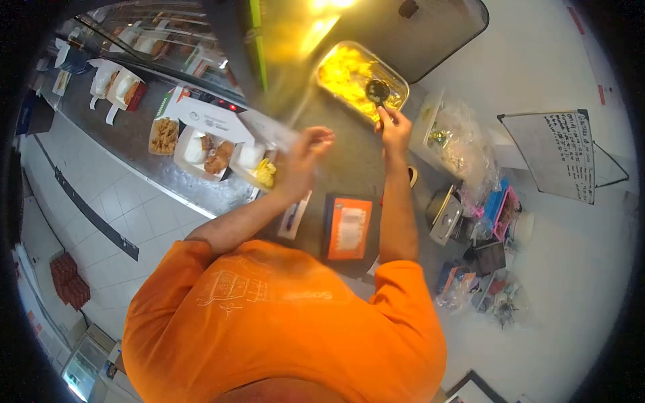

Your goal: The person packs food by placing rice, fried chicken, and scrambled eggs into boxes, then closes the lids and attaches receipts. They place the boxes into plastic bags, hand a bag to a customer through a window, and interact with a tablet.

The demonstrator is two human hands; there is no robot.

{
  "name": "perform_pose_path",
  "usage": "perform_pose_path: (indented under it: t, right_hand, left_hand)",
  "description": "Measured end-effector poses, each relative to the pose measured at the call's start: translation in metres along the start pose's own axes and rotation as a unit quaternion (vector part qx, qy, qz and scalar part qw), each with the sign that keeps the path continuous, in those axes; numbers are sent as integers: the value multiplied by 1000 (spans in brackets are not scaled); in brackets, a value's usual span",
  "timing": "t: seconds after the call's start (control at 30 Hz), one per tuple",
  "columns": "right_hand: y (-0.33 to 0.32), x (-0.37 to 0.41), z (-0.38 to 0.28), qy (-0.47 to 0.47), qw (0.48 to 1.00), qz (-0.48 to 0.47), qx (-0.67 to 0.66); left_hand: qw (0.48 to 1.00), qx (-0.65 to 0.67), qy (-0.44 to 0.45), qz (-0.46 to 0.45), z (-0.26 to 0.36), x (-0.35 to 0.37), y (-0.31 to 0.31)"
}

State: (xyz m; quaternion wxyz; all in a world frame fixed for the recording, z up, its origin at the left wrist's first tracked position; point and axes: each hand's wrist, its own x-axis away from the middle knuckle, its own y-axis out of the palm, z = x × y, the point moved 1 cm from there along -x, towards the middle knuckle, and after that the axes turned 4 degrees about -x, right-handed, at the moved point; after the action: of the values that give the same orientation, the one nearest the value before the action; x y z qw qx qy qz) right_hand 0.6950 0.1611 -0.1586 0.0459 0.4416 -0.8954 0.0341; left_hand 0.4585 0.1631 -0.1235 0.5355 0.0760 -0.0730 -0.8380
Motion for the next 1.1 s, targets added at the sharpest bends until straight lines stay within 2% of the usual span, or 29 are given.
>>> perform_pose_path:
  t: [0.07,0.1,0.13,0.17,0.2,0.23,0.27,0.3,0.33,0.4,0.43,0.5,0.53,0.6,0.63,0.77,0.8,0.87,0.9,0.93,1.0,1.07,1.1]
  right_hand:
    - [-12,-61,26,-44,958,26,282]
    - [-21,-92,54,-131,925,26,355]
    - [-28,-115,74,-216,880,28,422]
    - [-24,-125,76,-229,840,-2,491]
    - [-21,-136,95,-196,843,-43,500]
    - [-6,-133,93,-139,859,-78,486]
    - [8,-126,95,-152,872,-124,448]
    - [27,-104,75,-189,902,-123,369]
    - [29,-111,96,-182,888,-162,391]
    - [38,-93,59,-167,869,-197,422]
    - [34,-100,65,-166,871,-195,419]
    - [24,-112,78,-308,723,-296,543]
    - [18,-117,79,-306,724,-294,543]
    - [7,-122,78,-403,616,-356,575]
    - [2,-124,75,-384,588,-361,613]
    - [-42,-143,70,-346,569,-379,642]
    - [-52,-138,71,-343,568,-381,644]
    - [-72,-121,69,-223,649,-399,609]
    - [-85,-117,86,-235,734,-383,510]
    - [-87,-111,92,-237,730,-383,514]
    - [-81,-95,97,-182,857,-293,382]
    - [-64,-81,97,-192,867,-261,379]
    - [-55,-76,95,-146,907,-192,344]
  left_hand:
    - [999,22,-29,3,-17,-26,47]
    - [1000,15,-25,4,-31,-45,65]
    - [986,51,-133,81,-54,-65,78]
    - [953,90,-239,160,-80,-84,87]
    - [950,68,-216,214,-117,-105,88]
    - [933,79,-260,238,-152,-123,84]
    - [913,91,-301,260,-171,-138,79]
    - [907,197,-291,233,-160,-139,78]
    - [888,259,-310,217,-171,-147,79]
    - [873,232,-388,181,-178,-153,84]
    - [874,228,-389,180,-182,-155,86]
    - [886,266,-339,171,-189,-156,92]
    - [886,265,-341,169,-187,-156,93]
    - [873,312,-343,149,-169,-152,94]
    - [870,288,-353,189,-151,-148,99]
    - [861,317,-342,205,-160,-149,95]
    - [859,319,-345,205,-158,-147,96]
    - [864,312,-347,189,-151,-146,97]
    - [867,315,-343,179,-149,-146,96]
    - [866,320,-340,178,-149,-145,96]
    - [870,333,-340,128,-145,-146,91]
    - [880,339,-318,100,-140,-144,88]
    - [877,335,-332,93,-142,-143,86]
